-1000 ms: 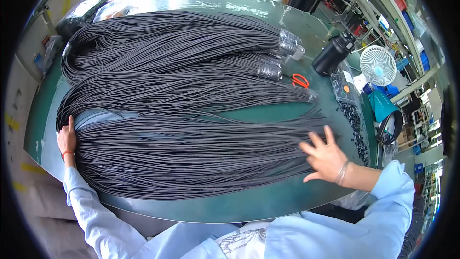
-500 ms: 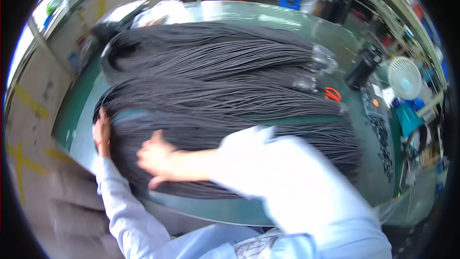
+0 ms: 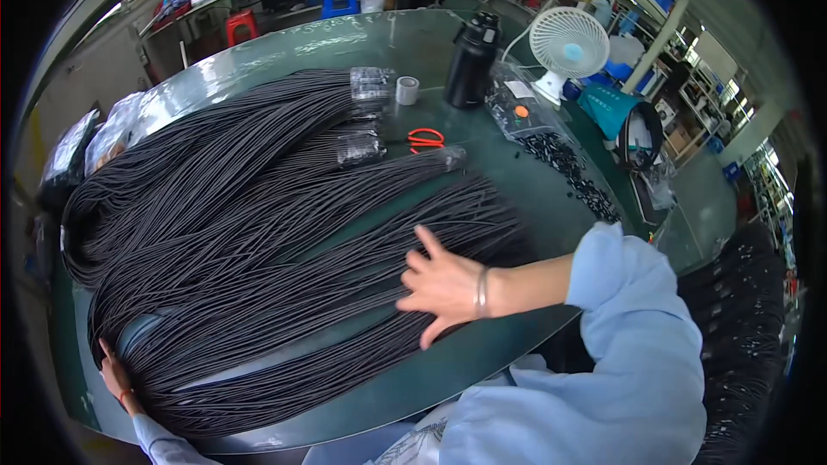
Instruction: Assembling, organizing, and tagging bundles of wire harnesses at a factory workstation.
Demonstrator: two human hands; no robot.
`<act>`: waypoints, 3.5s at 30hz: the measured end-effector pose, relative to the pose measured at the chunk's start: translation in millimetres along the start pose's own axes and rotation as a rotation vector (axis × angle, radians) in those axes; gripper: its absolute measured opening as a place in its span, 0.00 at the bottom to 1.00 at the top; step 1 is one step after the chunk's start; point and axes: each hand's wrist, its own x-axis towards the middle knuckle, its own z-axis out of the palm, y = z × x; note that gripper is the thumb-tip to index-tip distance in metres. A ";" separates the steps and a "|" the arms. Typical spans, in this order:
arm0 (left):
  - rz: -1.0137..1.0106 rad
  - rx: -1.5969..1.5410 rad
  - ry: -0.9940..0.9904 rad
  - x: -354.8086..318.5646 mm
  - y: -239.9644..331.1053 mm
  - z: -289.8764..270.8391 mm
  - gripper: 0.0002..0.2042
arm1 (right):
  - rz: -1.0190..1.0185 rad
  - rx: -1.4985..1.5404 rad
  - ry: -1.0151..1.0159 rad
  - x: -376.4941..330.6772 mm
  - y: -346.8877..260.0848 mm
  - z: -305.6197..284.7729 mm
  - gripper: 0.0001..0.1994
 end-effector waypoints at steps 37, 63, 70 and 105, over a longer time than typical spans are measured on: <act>1.290 -0.667 -0.122 -258.5 713.4 -312.1 0.43 | 0.250 0.330 0.459 -99.7 -59.5 55.5 0.43; 1.395 -0.440 0.213 -225.6 733.9 -325.3 0.43 | 0.630 0.232 0.606 -246.6 14.4 70.5 0.42; 1.493 -0.308 -0.430 -321.0 640.2 -369.9 0.55 | 1.316 0.242 0.430 -392.8 89.4 127.9 0.54; 0.716 -1.123 -1.440 -276.1 748.1 -359.4 0.15 | 1.112 1.056 1.045 -368.8 328.1 185.9 0.18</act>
